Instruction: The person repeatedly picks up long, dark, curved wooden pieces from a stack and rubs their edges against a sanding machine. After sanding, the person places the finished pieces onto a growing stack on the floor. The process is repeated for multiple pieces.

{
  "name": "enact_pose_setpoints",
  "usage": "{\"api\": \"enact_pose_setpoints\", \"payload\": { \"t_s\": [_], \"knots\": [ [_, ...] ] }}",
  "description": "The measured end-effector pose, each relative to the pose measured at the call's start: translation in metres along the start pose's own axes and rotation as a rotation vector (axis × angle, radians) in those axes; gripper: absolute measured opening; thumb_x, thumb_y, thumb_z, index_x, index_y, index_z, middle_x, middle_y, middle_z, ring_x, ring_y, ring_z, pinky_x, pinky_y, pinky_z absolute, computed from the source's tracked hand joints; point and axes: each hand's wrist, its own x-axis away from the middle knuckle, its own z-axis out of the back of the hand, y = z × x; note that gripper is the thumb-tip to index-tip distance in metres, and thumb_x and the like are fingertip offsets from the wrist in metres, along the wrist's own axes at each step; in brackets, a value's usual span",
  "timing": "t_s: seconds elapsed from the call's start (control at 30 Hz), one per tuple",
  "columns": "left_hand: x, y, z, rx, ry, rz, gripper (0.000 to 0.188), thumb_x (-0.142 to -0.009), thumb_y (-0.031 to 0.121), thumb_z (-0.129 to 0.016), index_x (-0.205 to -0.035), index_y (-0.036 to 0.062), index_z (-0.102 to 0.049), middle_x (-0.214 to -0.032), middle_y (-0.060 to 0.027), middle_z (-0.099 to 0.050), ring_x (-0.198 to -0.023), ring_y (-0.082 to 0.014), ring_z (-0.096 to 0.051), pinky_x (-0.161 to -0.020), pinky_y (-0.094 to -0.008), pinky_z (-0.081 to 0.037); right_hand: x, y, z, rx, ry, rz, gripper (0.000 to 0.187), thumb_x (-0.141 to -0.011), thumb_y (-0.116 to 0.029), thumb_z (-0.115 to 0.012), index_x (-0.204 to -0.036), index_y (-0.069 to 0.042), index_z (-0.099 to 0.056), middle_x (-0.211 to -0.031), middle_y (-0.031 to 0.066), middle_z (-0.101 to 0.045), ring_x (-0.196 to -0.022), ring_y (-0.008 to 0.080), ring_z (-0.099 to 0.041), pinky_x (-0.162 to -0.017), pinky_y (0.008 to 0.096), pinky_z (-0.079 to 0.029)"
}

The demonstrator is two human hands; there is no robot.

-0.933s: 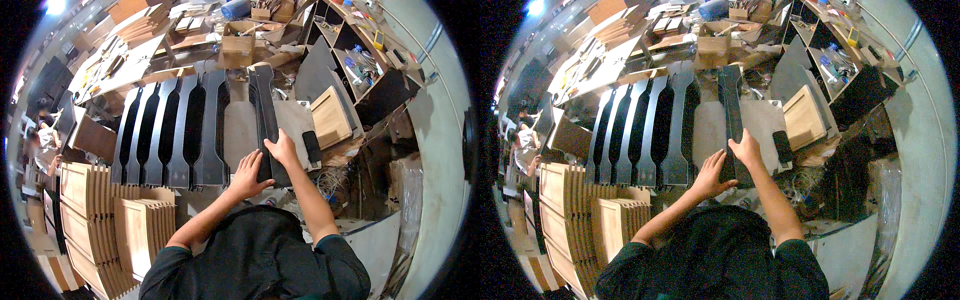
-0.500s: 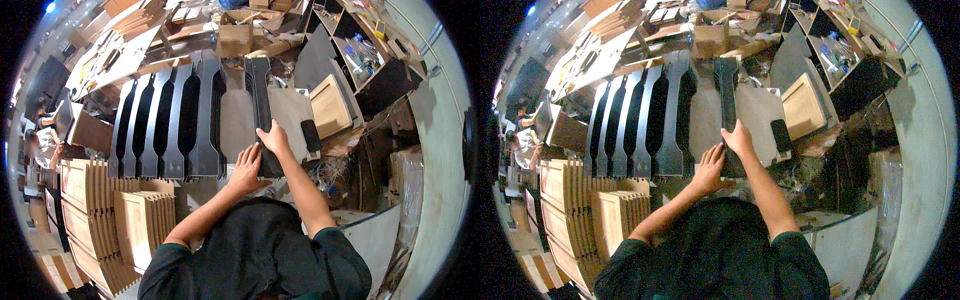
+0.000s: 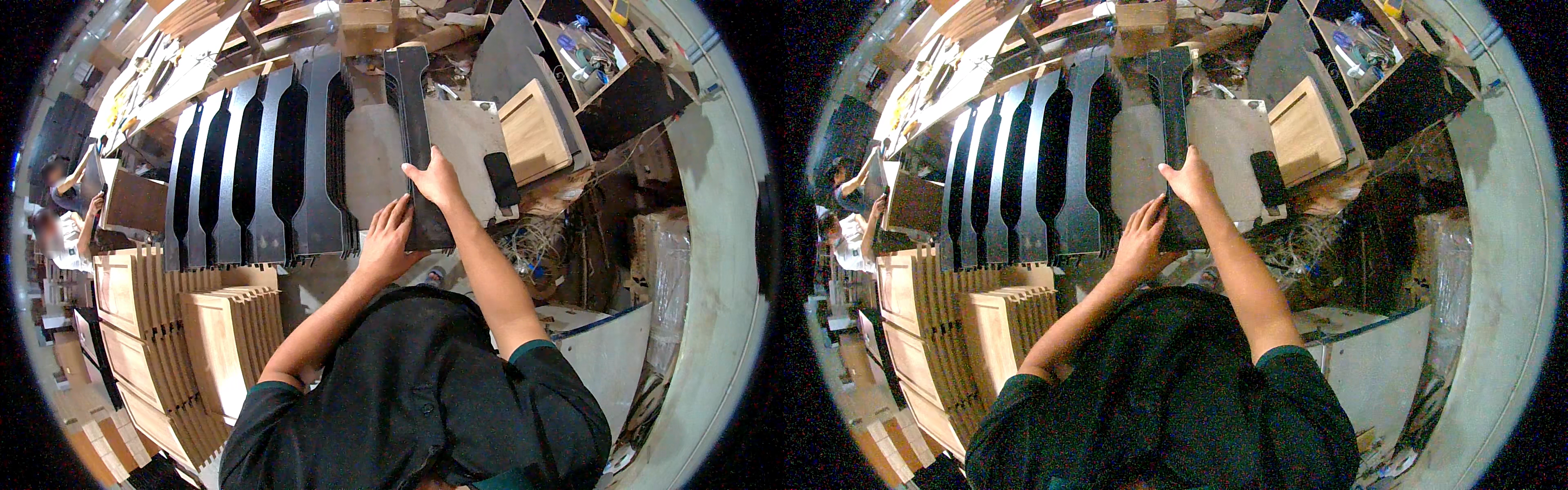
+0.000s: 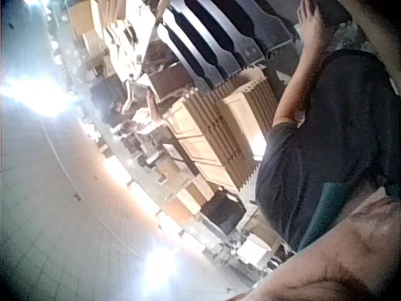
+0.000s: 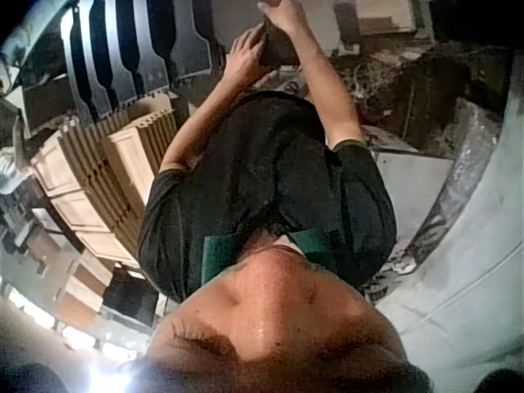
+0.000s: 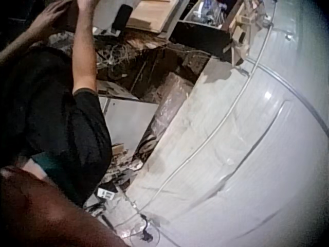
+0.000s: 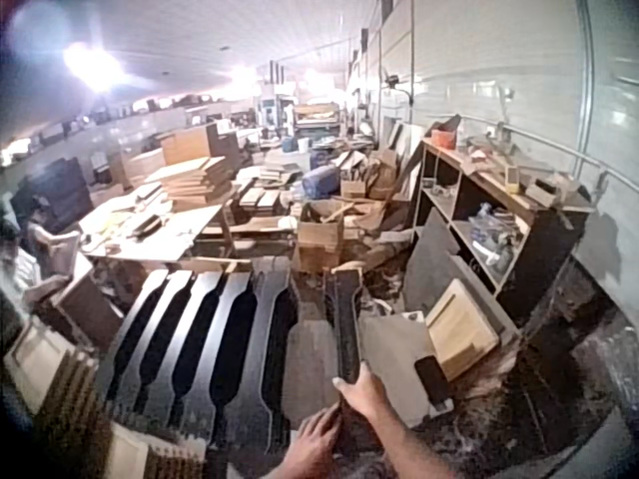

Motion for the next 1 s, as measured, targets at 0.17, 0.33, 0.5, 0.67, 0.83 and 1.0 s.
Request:
{"api": "enact_pose_setpoints", "payload": {
  "t_s": [0.17, 0.33, 0.5, 0.67, 0.83, 1.0],
  "knots": [
    [-0.001, -0.001, -0.002, 0.034, 0.008, 0.008, 0.109, -0.080, 0.043, -0.097, -0.164, -0.0031, -0.047, -0.177, -0.0207, -0.039, -0.161, -0.0433, -0.039, -0.133, -0.0545, -0.035, -0.005, 0.003, 0.004, 0.010, -0.053, -0.009, 0.102, -0.091, -0.055, -0.087, -0.158, 0.012, -0.049, -0.147, 0.0397, -0.065, -0.139, 0.0500, -0.065, -0.118, 0.0523, -0.052],
    [0.029, 0.004, -0.009, 0.328, 0.238, 0.116, 0.125, -0.082, 0.047, -0.098, -0.172, -0.0039, -0.029, -0.175, -0.0290, -0.034, -0.162, -0.0468, -0.035, -0.134, -0.0534, -0.033, -0.020, 0.020, 0.011, -0.166, -0.074, -0.078, 0.110, -0.102, -0.082, -0.058, -0.167, 0.006, -0.044, -0.161, 0.0351, -0.058, -0.150, 0.0460, -0.058, -0.127, 0.0484, -0.042],
    [0.099, -0.026, -0.053, 0.818, 0.132, 0.484, 0.095, -0.096, 0.037, -0.087, -0.164, -0.0028, -0.035, -0.161, -0.0245, -0.044, -0.151, -0.0390, -0.045, -0.126, -0.0495, -0.038, -0.064, 0.107, 0.027, -0.504, -0.401, -0.411, 0.092, -0.109, -0.084, -0.042, -0.164, -0.011, -0.056, -0.156, 0.0081, -0.066, -0.138, 0.0250, -0.061, -0.117, 0.0465, -0.048],
    [0.116, -0.049, -0.083, 1.234, -0.171, 1.002, 0.064, -0.110, 0.046, -0.066, -0.154, -0.0011, -0.056, -0.148, -0.0189, -0.065, -0.137, -0.0355, -0.062, -0.117, -0.0496, -0.048, -0.047, 0.160, 0.014, -0.501, -0.616, -0.557, 0.106, -0.102, -0.093, -0.041, -0.171, -0.013, -0.049, -0.169, 0.0082, -0.057, -0.147, 0.0332, -0.057, -0.124, 0.0552, -0.042],
    [0.100, -0.059, -0.148, 1.833, -0.098, 1.310, 0.076, -0.116, 0.060, -0.045, -0.163, 0.0008, -0.052, -0.159, -0.0174, -0.059, -0.139, -0.0370, -0.061, -0.112, -0.0533, -0.055, -0.054, 0.173, 0.017, -0.625, -0.540, -0.607, 0.091, -0.104, -0.087, -0.050, -0.150, -0.011, -0.068, -0.133, 0.0061, -0.077, -0.113, 0.0253, -0.071, -0.099, 0.0466, -0.058],
    [0.069, -0.056, -0.168, 1.748, -0.023, 1.193, 0.071, -0.117, 0.062, -0.040, -0.159, 0.0058, -0.052, -0.158, -0.0128, -0.061, -0.137, -0.0407, -0.062, -0.113, -0.0697, -0.049, -0.120, 0.145, 0.038, -0.582, -0.555, -0.625, 0.105, -0.105, -0.090, -0.036, -0.169, -0.009, -0.049, -0.166, 0.0120, -0.058, -0.147, 0.0319, -0.057, -0.124, 0.0515, -0.047]
  ]
}}
